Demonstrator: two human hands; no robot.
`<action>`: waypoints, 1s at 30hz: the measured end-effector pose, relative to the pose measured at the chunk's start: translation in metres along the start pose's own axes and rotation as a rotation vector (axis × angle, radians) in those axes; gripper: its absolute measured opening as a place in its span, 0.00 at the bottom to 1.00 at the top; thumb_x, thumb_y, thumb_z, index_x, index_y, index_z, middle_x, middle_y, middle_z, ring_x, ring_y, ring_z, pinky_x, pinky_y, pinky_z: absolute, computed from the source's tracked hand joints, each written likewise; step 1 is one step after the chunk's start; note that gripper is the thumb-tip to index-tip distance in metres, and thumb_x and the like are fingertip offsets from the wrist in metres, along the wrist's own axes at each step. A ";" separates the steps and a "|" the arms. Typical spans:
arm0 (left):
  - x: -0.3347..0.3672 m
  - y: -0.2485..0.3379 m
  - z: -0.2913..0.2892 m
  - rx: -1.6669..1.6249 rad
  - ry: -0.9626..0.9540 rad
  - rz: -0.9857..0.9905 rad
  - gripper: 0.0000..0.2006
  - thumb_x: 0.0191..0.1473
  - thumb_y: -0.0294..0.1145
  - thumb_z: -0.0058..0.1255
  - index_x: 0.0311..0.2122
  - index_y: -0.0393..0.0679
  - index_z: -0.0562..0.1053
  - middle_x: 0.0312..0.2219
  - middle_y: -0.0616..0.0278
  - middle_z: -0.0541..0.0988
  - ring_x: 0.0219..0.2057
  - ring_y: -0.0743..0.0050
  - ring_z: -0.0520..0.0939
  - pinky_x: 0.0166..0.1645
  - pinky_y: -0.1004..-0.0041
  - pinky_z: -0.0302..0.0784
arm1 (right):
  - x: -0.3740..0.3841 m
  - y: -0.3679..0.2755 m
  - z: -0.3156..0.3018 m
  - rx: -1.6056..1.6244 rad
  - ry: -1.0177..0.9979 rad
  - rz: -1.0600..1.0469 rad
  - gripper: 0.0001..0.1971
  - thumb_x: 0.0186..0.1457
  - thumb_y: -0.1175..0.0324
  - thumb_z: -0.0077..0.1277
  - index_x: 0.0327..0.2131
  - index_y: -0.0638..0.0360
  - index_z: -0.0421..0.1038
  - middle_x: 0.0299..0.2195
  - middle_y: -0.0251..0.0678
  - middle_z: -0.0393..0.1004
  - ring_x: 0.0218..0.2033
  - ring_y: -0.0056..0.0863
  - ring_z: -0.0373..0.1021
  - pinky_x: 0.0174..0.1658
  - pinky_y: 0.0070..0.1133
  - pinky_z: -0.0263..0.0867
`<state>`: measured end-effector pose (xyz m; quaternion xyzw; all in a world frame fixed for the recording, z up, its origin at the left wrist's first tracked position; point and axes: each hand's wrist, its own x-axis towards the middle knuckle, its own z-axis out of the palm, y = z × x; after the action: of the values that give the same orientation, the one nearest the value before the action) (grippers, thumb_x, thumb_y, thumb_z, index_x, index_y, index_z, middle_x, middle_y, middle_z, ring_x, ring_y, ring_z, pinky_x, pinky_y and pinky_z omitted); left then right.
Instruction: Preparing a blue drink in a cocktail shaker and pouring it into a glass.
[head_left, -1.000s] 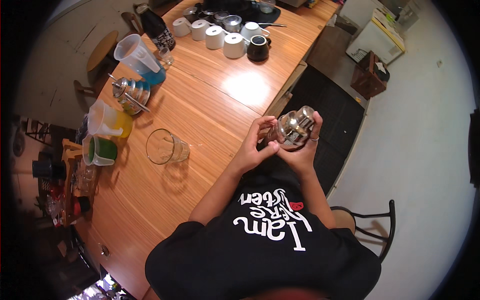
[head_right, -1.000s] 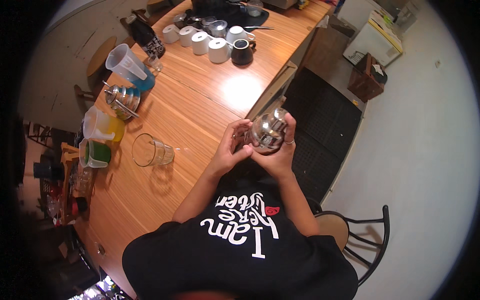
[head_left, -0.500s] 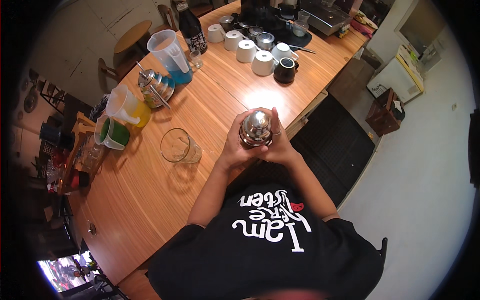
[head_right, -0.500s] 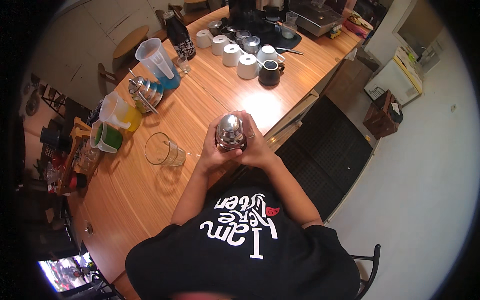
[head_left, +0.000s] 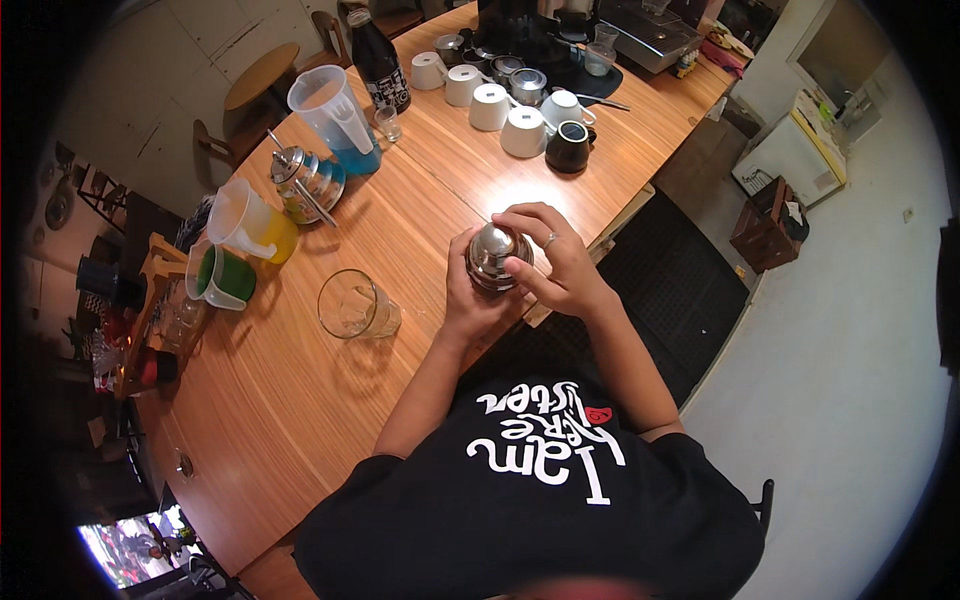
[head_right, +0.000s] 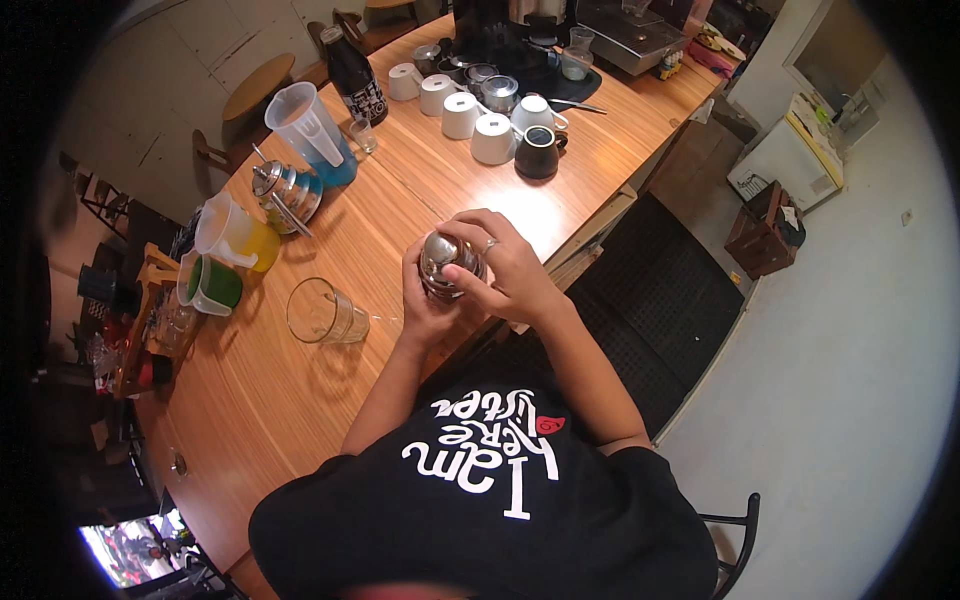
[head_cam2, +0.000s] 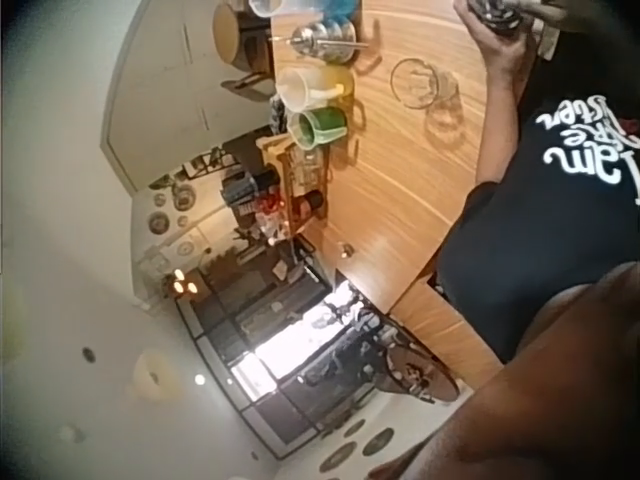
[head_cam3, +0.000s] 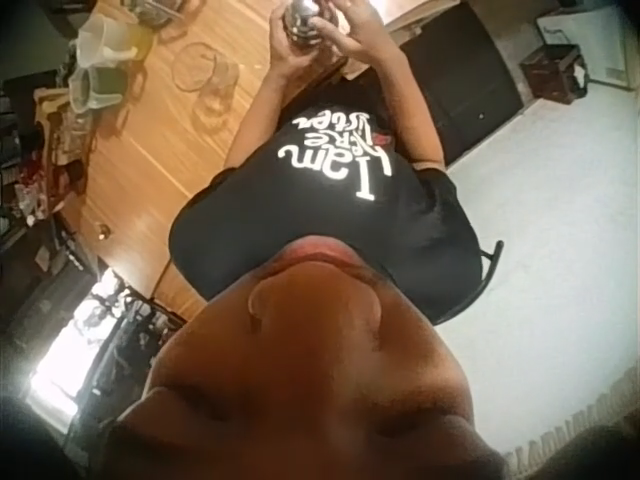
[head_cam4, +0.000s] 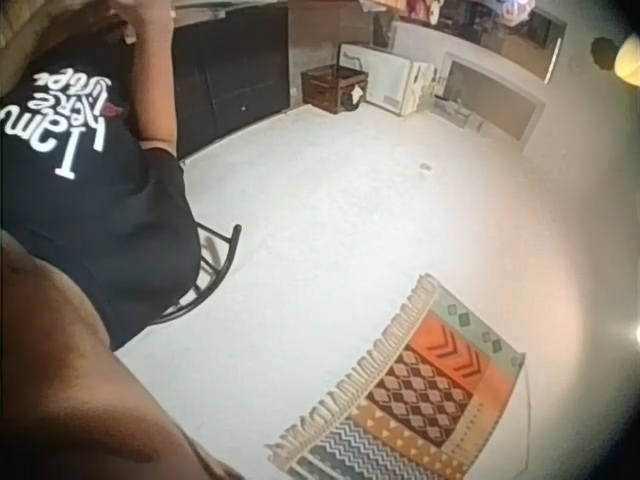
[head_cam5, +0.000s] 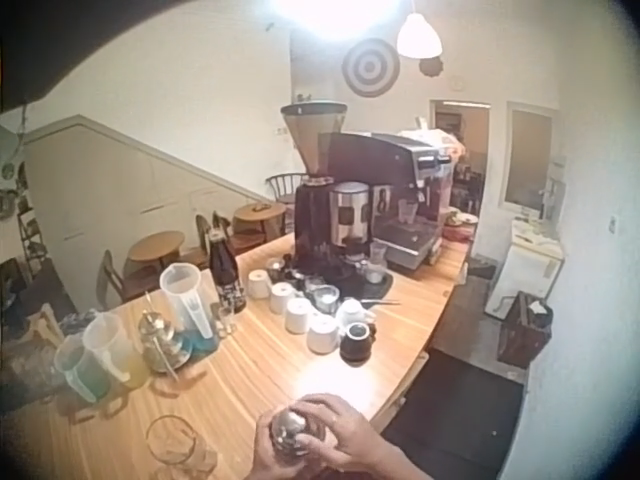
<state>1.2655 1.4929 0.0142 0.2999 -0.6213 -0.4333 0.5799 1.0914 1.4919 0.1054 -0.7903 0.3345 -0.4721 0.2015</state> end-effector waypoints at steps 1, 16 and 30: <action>0.001 0.000 0.001 0.030 0.015 0.003 0.46 0.38 0.30 0.74 0.61 0.38 0.57 0.50 0.53 0.67 0.53 0.59 0.74 0.58 0.64 0.72 | 0.006 -0.004 -0.001 -0.120 0.006 -0.018 0.22 0.57 0.60 0.55 0.52 0.60 0.71 0.45 0.46 0.72 0.45 0.40 0.72 0.49 0.30 0.69; 0.005 0.009 0.014 0.974 0.140 0.260 0.45 0.44 0.38 0.69 0.62 0.35 0.55 0.53 0.47 0.64 0.54 0.45 0.69 0.59 0.53 0.66 | 0.048 -0.050 0.029 -0.810 -0.167 0.250 0.18 0.59 0.55 0.47 0.33 0.64 0.73 0.24 0.45 0.75 0.24 0.39 0.76 0.25 0.32 0.72; 0.026 0.015 0.010 0.652 0.152 0.153 0.38 0.37 0.43 0.73 0.53 0.41 0.67 0.43 0.52 0.75 0.43 0.51 0.80 0.46 0.60 0.77 | 0.056 -0.017 0.038 -0.810 -0.143 0.009 0.14 0.51 0.59 0.53 0.21 0.58 0.71 0.15 0.43 0.73 0.17 0.38 0.74 0.22 0.31 0.70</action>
<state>1.2542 1.4780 0.0400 0.4536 -0.7029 -0.1436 0.5287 1.1490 1.4641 0.1325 -0.8352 0.4819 -0.2450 -0.1013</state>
